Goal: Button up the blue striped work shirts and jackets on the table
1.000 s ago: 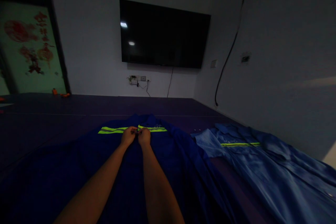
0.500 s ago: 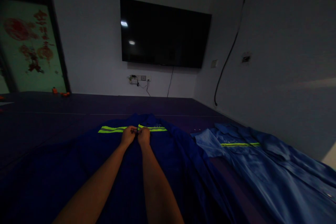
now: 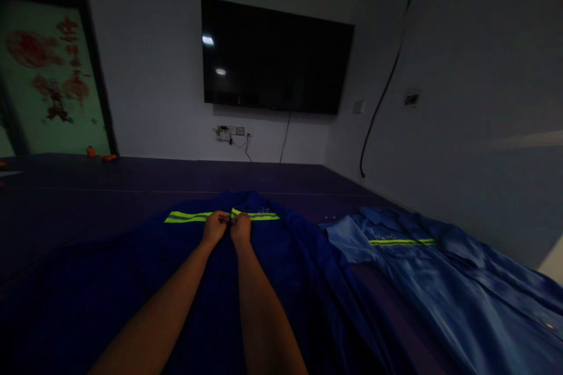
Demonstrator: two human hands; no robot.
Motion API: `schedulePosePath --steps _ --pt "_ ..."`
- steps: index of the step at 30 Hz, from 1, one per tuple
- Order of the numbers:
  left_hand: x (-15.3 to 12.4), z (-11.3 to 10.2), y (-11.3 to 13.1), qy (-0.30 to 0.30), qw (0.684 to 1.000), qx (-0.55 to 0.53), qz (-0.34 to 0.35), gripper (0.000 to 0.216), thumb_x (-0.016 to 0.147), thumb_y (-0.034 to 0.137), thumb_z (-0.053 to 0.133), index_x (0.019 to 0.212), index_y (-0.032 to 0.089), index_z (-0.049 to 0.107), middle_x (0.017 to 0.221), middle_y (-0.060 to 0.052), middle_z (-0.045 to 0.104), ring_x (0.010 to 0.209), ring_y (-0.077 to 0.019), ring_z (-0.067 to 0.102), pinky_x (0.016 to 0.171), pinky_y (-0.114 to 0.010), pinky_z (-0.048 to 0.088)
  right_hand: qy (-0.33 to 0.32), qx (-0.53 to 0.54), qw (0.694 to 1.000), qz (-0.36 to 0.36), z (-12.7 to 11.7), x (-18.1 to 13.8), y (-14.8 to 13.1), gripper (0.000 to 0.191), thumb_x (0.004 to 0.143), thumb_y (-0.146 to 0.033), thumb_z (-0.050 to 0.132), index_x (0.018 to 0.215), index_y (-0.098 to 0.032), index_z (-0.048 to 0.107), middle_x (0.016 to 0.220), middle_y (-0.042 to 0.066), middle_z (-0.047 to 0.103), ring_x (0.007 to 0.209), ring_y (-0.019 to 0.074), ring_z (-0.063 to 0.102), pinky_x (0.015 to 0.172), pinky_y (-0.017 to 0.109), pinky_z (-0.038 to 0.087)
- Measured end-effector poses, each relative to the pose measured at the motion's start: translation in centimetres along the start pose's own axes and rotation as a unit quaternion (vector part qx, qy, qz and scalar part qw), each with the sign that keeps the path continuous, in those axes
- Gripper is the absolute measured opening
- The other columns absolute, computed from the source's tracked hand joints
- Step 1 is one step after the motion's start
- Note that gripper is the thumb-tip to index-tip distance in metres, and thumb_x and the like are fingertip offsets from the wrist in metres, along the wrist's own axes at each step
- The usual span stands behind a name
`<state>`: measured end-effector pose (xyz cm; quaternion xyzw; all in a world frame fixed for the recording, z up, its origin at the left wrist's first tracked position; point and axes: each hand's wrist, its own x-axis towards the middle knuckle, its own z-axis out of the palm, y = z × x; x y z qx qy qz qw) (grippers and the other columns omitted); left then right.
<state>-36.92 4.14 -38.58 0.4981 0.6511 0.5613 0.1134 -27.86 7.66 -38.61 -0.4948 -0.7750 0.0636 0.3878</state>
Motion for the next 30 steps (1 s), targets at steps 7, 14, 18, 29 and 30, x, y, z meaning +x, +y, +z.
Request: schedulePosePath --steps 7,14,18,29,30 --pt "0.1 0.3 -0.3 0.008 1.0 -0.026 0.007 0.022 0.063 -0.001 0.047 0.074 0.014 0.06 0.079 -0.003 0.066 0.075 -0.0112 0.06 0.072 -0.023 0.046 0.019 -0.013 1.0 0.02 -0.3 -0.2 -0.2 0.017 0.069 -0.001 0.049 0.068 -0.009 0.064 0.071 0.012 0.065 0.075 0.0188 0.059 0.065 0.022 0.038" --pt "0.6 0.6 -0.8 0.01 0.998 -0.069 -0.004 0.021 0.062 0.0 0.047 0.072 0.014 0.06 0.077 -0.003 0.066 0.074 -0.0109 0.06 0.071 -0.022 0.047 0.036 -0.011 0.999 0.023 -0.4 -0.4 -0.3 0.019 0.068 0.001 0.047 0.072 -0.009 0.063 0.072 0.012 0.064 0.074 0.0186 0.057 0.065 0.024 0.037" --pt "0.6 0.6 -0.9 0.01 0.996 -0.083 -0.004 0.014 0.063 0.005 0.052 0.07 0.014 0.06 0.076 -0.003 0.066 0.073 -0.0118 0.061 0.07 -0.023 0.047 0.03 -0.015 0.999 0.015 -0.6 -0.5 -0.4 0.02 0.068 0.001 0.046 0.073 -0.008 0.063 0.075 0.013 0.063 0.079 0.019 0.056 0.069 0.024 0.037" --pt "0.4 0.3 -0.9 0.014 0.993 -0.119 -0.021 0.014 0.06 0.004 0.055 0.068 0.015 0.061 0.067 -0.001 0.065 0.064 -0.0115 0.06 0.062 -0.022 0.046 0.005 -0.009 1.0 0.008 -1.1 -0.6 -0.5 0.016 0.07 -0.004 0.049 0.074 -0.01 0.063 0.079 0.012 0.062 0.085 0.0188 0.056 0.074 0.024 0.038" --pt "0.4 0.3 -0.8 0.014 0.993 -0.119 -0.023 0.015 0.06 0.004 0.055 0.068 0.015 0.061 0.067 -0.001 0.065 0.064 -0.0116 0.06 0.062 -0.022 0.046 0.005 -0.01 1.0 0.005 -1.2 -0.6 -0.5 0.016 0.07 -0.005 0.05 0.075 -0.01 0.063 0.08 0.012 0.062 0.085 0.0188 0.056 0.074 0.024 0.038"
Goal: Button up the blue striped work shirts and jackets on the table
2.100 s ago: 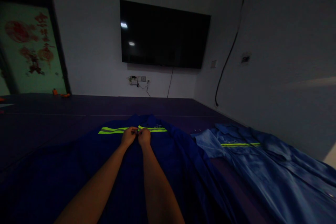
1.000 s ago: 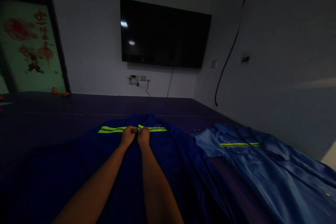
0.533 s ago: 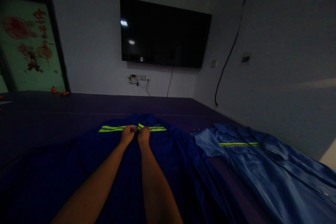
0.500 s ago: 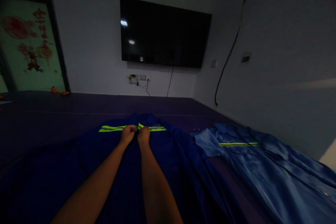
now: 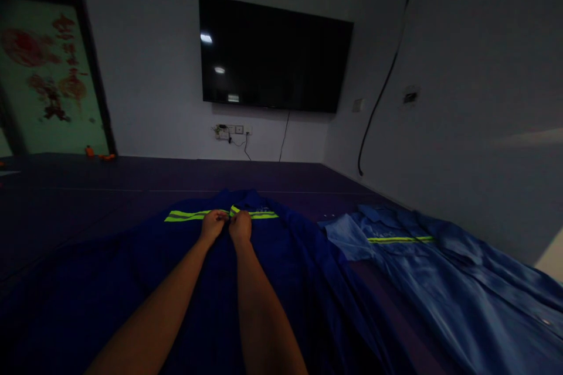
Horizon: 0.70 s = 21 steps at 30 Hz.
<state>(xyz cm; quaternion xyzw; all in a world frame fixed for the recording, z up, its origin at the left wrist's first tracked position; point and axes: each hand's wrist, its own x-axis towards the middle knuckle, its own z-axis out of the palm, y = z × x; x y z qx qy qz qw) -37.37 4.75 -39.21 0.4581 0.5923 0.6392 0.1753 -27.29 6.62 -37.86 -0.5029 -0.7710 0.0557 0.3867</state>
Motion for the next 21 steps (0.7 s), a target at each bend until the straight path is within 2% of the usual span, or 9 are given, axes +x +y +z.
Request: schedulePosePath --steps 12,21 --pt "-0.05 -0.07 0.03 0.004 1.0 -0.001 0.005 0.017 0.06 0.004 0.053 0.072 0.015 0.061 0.067 -0.002 0.065 0.065 -0.0127 0.061 0.062 -0.023 0.046 0.019 0.06 0.998 0.012 -0.03 0.14 0.14 0.013 0.07 -0.012 0.052 0.071 -0.014 0.065 0.077 0.008 0.066 0.076 0.0168 0.06 0.069 0.023 0.042" --pt "0.15 0.02 -0.24 0.012 1.0 0.016 0.014 0.019 0.06 0.004 0.052 0.072 0.015 0.062 0.069 -0.002 0.065 0.067 -0.0124 0.06 0.064 -0.022 0.046 0.014 0.114 0.993 -0.027 0.72 0.43 0.89 0.024 0.068 -0.005 0.049 0.076 -0.017 0.069 0.083 0.006 0.068 0.081 0.0158 0.061 0.074 0.023 0.044"
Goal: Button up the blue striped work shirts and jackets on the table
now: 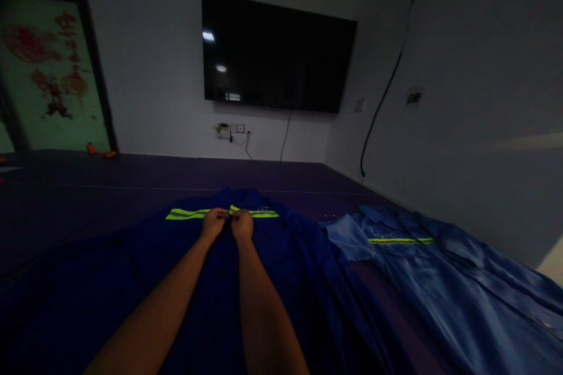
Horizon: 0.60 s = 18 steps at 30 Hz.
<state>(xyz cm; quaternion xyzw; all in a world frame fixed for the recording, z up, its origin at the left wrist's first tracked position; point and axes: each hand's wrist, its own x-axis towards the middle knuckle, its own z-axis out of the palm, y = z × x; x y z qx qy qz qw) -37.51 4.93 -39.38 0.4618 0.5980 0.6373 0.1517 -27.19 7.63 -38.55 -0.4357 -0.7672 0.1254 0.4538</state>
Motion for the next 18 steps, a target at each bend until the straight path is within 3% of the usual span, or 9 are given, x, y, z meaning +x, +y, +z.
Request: schedulePosePath --steps 18 --pt "0.02 0.05 -0.28 -0.005 1.0 -0.005 0.003 0.016 0.061 0.006 0.051 0.07 0.016 0.061 0.066 -0.001 0.063 0.062 -0.0115 0.059 0.058 -0.02 0.044 -0.043 -0.003 0.999 0.024 -0.35 -0.14 -0.32 0.024 0.07 -0.008 0.054 0.081 -0.02 0.071 0.084 0.005 0.069 0.081 0.016 0.063 0.073 0.022 0.045"
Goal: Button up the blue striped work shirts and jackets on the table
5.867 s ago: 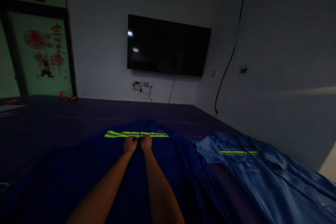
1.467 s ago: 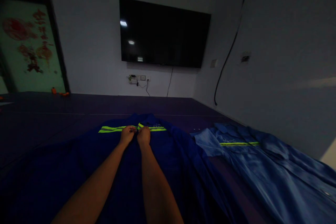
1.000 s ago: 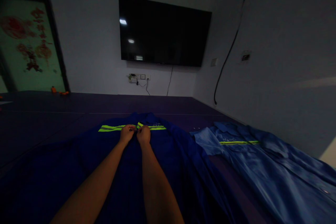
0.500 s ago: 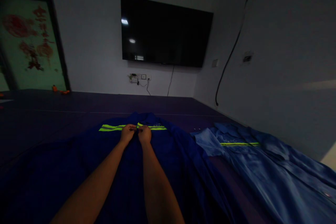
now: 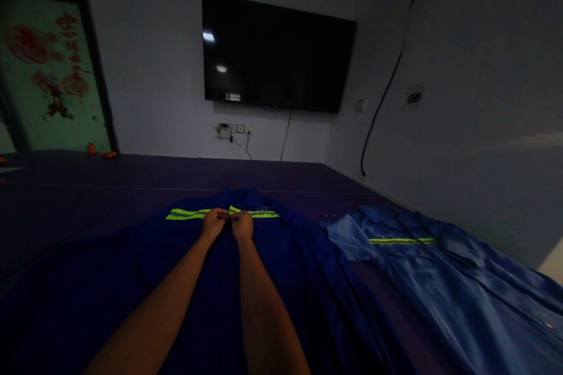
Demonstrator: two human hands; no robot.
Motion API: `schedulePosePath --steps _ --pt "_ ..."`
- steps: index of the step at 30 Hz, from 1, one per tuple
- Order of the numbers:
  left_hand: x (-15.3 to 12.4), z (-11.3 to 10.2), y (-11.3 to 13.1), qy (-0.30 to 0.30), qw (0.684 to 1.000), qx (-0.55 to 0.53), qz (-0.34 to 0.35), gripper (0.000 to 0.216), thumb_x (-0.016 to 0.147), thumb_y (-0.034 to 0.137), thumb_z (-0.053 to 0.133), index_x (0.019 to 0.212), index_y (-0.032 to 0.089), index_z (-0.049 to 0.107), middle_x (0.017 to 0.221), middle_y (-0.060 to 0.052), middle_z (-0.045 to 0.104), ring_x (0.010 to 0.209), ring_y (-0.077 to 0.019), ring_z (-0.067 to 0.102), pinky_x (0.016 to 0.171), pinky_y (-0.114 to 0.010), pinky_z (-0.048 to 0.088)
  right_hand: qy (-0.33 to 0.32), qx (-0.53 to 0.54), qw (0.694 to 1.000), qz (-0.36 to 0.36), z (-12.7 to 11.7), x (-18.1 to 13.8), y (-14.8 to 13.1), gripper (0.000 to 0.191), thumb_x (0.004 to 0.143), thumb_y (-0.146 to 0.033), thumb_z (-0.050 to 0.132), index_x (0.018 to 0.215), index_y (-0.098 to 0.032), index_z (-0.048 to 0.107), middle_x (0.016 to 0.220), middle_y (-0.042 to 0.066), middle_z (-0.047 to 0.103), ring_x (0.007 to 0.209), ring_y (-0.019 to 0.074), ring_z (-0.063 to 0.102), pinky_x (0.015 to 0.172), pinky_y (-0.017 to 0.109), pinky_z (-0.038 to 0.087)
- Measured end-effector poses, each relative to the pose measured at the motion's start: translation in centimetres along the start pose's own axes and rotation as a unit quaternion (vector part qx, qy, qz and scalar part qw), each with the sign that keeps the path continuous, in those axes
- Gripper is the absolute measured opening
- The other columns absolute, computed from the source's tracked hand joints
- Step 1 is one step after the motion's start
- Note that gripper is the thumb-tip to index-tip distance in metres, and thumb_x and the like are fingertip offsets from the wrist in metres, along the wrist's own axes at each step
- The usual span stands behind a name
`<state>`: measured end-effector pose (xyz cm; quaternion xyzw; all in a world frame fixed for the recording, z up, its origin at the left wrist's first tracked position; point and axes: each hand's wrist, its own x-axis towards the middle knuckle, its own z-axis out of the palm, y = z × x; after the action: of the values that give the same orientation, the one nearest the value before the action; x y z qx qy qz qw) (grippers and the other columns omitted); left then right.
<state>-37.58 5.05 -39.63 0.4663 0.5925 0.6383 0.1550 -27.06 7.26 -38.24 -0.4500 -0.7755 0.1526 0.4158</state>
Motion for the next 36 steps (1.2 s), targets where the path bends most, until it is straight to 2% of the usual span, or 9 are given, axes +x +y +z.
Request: schedulePosePath --steps 6,14,28,36 --pt "-0.05 -0.03 0.13 0.003 1.0 -0.006 0.001 0.015 0.062 0.006 0.053 0.07 0.016 0.061 0.067 -0.001 0.063 0.063 -0.0115 0.059 0.059 -0.02 0.045 0.0 -0.014 1.0 0.019 -0.3 -0.13 -0.41 0.024 0.071 -0.009 0.054 0.083 -0.022 0.07 0.086 0.003 0.069 0.082 0.016 0.063 0.071 0.021 0.044" --pt "-0.35 -0.18 0.7 0.004 0.997 0.071 0.018 0.021 0.062 0.004 0.052 0.075 0.015 0.063 0.074 -0.004 0.066 0.073 -0.0147 0.061 0.071 -0.026 0.045 0.012 -0.012 0.999 0.05 -0.05 -0.01 -0.24 0.028 0.069 -0.009 0.052 0.088 -0.02 0.069 0.083 0.004 0.07 0.078 0.0143 0.063 0.069 0.02 0.044" --pt "-0.08 -0.07 0.23 0.002 1.0 0.017 0.026 0.018 0.062 0.003 0.053 0.069 0.016 0.063 0.067 -0.001 0.065 0.068 -0.0125 0.061 0.067 -0.024 0.047 0.011 -0.027 0.999 0.044 -0.31 -0.14 -0.43 0.03 0.068 -0.008 0.051 0.09 -0.02 0.067 0.08 0.003 0.07 0.075 0.0143 0.063 0.066 0.019 0.043" --pt "-0.33 -0.22 0.76 -0.001 0.999 -0.015 0.042 0.016 0.063 0.004 0.054 0.07 0.016 0.062 0.069 -0.001 0.065 0.068 -0.012 0.061 0.067 -0.023 0.047 0.006 0.004 0.999 0.047 -0.61 -0.21 -0.62 0.032 0.067 -0.005 0.05 0.091 -0.02 0.066 0.076 0.001 0.07 0.074 0.0129 0.063 0.068 0.019 0.043"
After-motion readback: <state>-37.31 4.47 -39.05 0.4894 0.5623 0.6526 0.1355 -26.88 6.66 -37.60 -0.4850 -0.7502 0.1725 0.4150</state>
